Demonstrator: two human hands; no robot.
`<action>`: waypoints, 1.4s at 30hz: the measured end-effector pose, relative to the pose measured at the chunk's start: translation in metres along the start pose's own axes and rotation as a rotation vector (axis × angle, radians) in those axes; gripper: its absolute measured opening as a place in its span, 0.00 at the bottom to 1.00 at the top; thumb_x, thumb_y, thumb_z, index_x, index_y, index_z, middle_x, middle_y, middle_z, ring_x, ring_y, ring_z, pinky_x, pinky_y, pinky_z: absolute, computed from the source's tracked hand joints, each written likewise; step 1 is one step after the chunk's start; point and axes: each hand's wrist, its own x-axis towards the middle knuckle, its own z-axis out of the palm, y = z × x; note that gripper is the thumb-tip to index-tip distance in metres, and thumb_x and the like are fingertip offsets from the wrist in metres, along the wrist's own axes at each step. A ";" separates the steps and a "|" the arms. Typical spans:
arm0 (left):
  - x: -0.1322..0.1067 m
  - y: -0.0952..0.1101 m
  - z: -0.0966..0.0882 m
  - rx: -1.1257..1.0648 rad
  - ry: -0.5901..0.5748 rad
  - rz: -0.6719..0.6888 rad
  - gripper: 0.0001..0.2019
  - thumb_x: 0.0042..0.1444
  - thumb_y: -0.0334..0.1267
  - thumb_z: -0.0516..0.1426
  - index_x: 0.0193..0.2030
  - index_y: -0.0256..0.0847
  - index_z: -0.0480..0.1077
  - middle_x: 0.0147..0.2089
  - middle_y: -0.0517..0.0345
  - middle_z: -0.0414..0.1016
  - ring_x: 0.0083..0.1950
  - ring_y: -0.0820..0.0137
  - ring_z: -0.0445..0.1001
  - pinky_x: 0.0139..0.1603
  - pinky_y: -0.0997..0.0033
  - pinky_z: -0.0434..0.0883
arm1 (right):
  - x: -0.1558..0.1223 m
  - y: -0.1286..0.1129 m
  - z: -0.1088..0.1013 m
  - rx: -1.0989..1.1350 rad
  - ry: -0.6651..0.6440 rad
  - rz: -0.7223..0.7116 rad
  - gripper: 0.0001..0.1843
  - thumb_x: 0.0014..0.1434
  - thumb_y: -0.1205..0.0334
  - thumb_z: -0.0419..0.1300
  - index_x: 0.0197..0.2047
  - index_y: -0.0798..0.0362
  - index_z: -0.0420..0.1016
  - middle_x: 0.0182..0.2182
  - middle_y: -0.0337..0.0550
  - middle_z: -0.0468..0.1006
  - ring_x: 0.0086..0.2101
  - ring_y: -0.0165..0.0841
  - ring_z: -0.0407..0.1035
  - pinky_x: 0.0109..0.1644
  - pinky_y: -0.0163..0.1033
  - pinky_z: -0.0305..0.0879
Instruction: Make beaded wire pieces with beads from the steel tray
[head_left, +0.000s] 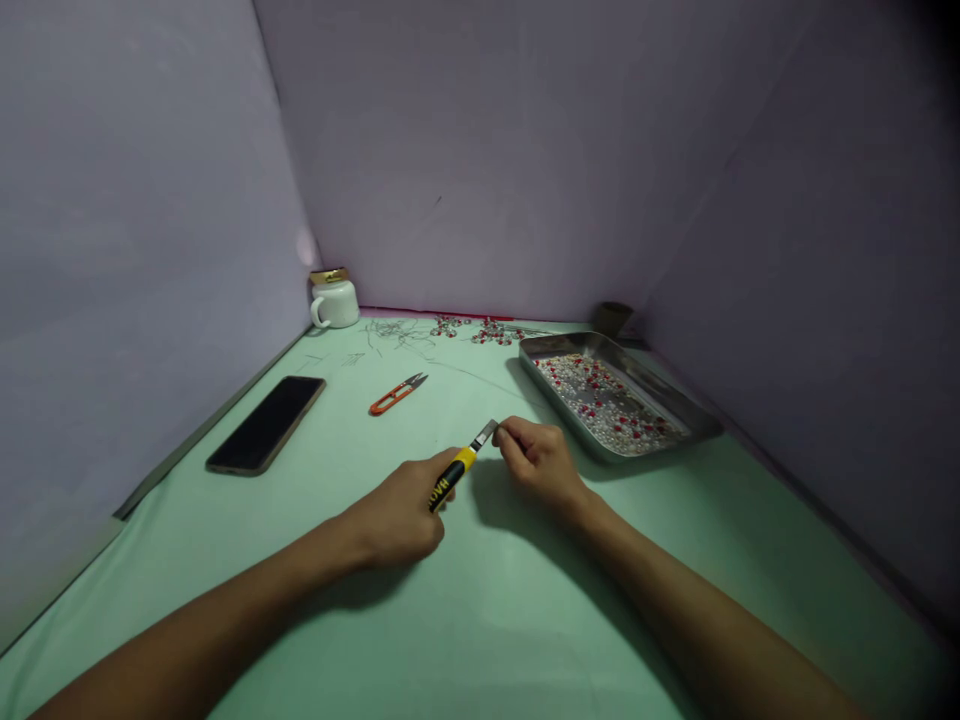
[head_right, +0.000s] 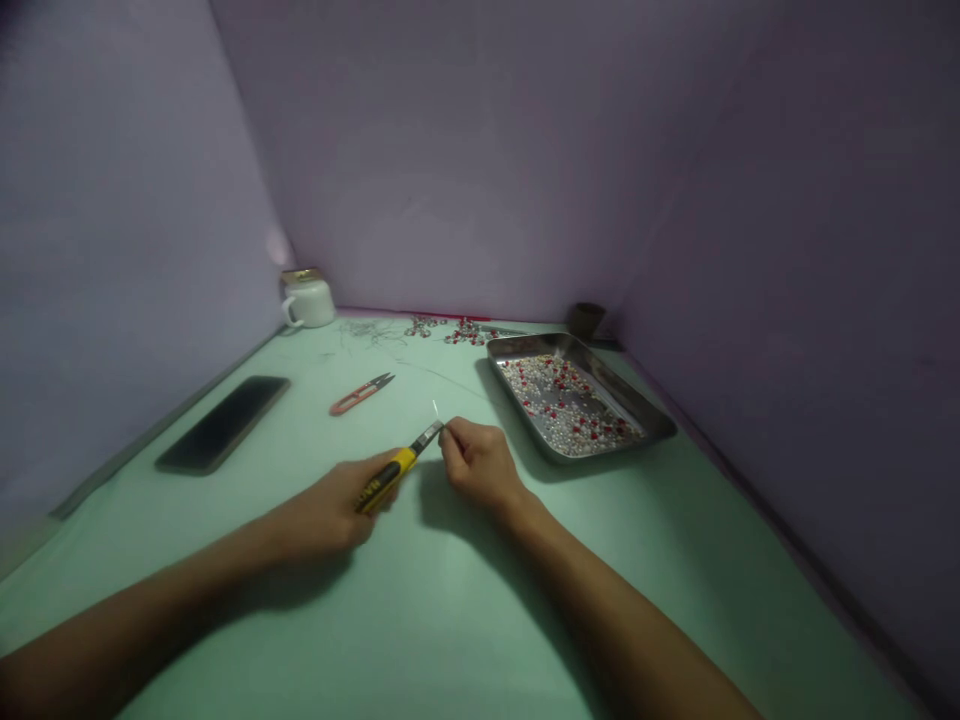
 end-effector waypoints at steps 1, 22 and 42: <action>0.000 0.001 -0.002 -0.176 -0.079 -0.027 0.21 0.33 0.26 0.50 0.39 0.39 0.62 0.30 0.57 0.67 0.28 0.67 0.67 0.27 0.67 0.65 | -0.001 -0.001 0.000 0.007 0.011 -0.013 0.13 0.56 0.64 0.48 0.20 0.52 0.59 0.15 0.32 0.56 0.18 0.26 0.52 0.24 0.34 0.49; 0.000 -0.006 -0.004 -0.097 -0.015 0.095 0.19 0.35 0.23 0.49 0.37 0.41 0.61 0.32 0.61 0.65 0.32 0.70 0.67 0.28 0.73 0.63 | 0.010 -0.007 -0.007 0.940 -0.229 0.591 0.10 0.43 0.55 0.55 0.19 0.52 0.64 0.11 0.25 0.45 0.14 0.22 0.35 0.15 0.32 0.33; -0.003 0.003 -0.008 -0.243 -0.105 -0.003 0.17 0.34 0.24 0.48 0.34 0.40 0.60 0.26 0.61 0.66 0.25 0.70 0.67 0.23 0.71 0.65 | 0.000 0.000 0.001 0.138 0.040 0.026 0.14 0.56 0.61 0.49 0.23 0.54 0.68 0.17 0.36 0.65 0.20 0.29 0.59 0.27 0.33 0.55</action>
